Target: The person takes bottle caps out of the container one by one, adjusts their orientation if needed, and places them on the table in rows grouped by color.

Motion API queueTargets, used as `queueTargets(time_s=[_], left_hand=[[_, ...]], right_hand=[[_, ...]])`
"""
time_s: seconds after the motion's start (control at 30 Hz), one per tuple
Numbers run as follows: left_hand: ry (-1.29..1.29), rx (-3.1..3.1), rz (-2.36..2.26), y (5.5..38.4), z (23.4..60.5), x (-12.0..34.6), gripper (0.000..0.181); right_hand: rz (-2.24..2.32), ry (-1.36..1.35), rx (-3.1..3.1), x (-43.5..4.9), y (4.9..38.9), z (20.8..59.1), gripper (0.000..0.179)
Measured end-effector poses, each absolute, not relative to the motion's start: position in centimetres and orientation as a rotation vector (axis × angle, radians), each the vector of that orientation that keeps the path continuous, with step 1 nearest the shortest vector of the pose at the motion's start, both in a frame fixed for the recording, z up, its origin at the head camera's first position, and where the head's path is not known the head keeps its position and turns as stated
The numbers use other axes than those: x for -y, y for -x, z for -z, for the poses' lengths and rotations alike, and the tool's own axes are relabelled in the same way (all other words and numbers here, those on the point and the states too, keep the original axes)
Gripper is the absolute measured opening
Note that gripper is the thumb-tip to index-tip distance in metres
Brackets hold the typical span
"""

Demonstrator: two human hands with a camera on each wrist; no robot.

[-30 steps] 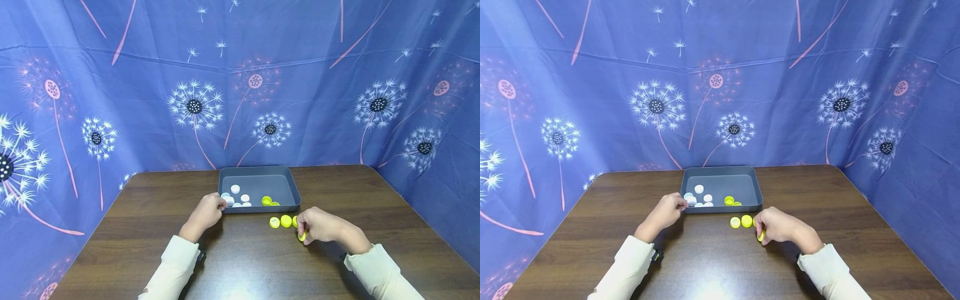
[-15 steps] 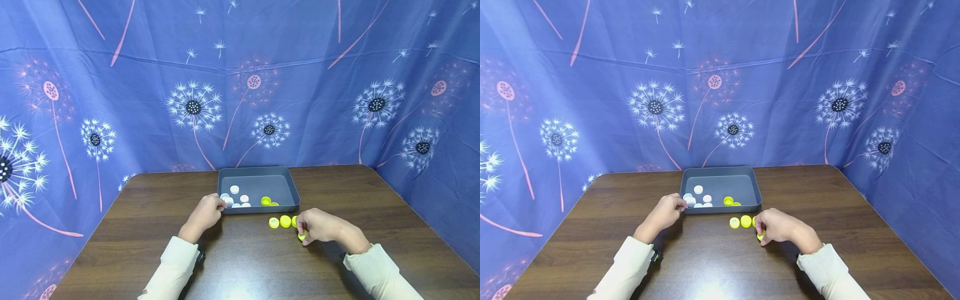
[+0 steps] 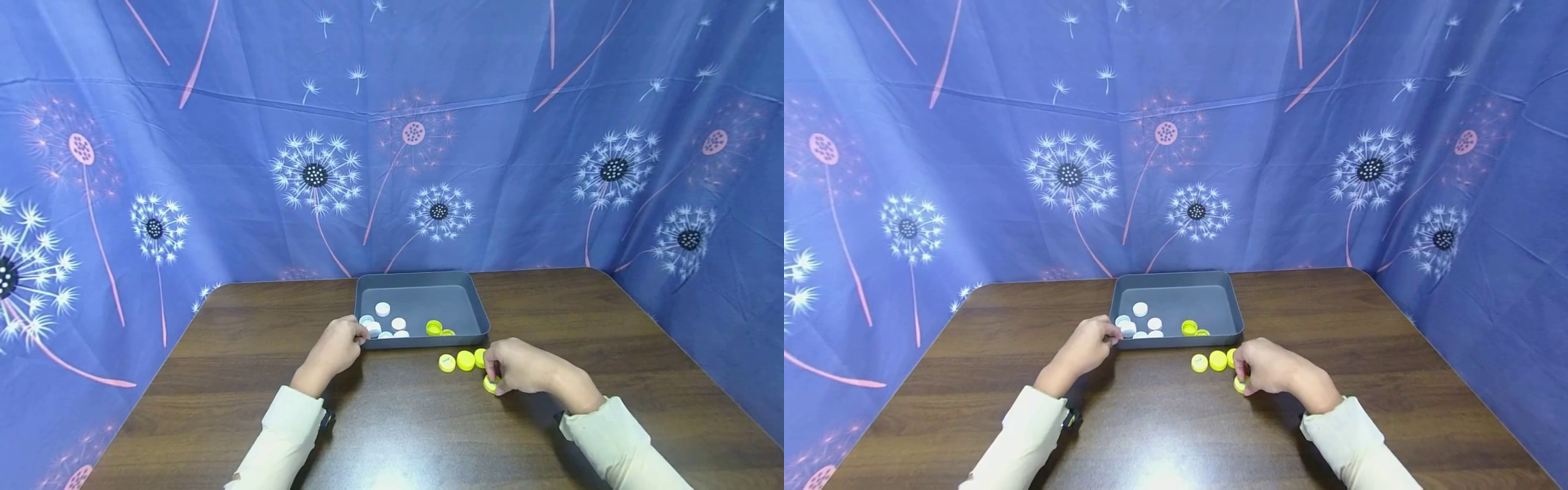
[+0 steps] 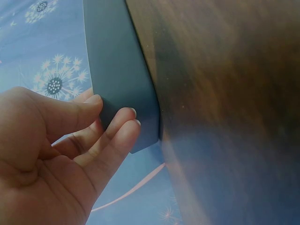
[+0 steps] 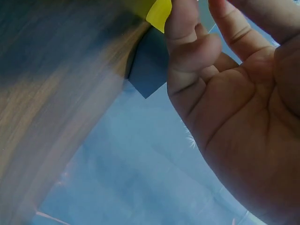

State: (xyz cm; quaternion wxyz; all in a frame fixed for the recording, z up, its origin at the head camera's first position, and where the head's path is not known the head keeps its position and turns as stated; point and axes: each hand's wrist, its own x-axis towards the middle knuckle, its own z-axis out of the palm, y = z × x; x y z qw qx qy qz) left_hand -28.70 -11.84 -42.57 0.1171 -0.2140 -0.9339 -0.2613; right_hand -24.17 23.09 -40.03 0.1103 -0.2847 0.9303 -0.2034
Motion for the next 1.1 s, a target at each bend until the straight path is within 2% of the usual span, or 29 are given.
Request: queueTargets(time_s=[0.3,1.1], left_hand=[[0.633,2.73,0.77,28.74,42.69,11.95,0.023],[0.631,2.737,0.77,29.01,42.93,11.94,0.024]], right_hand=[[0.625,0.98,-2.738,-23.16,24.28,40.08,0.027],[0.63,0.899,-2.732,-23.36,24.45,40.54,0.025]])
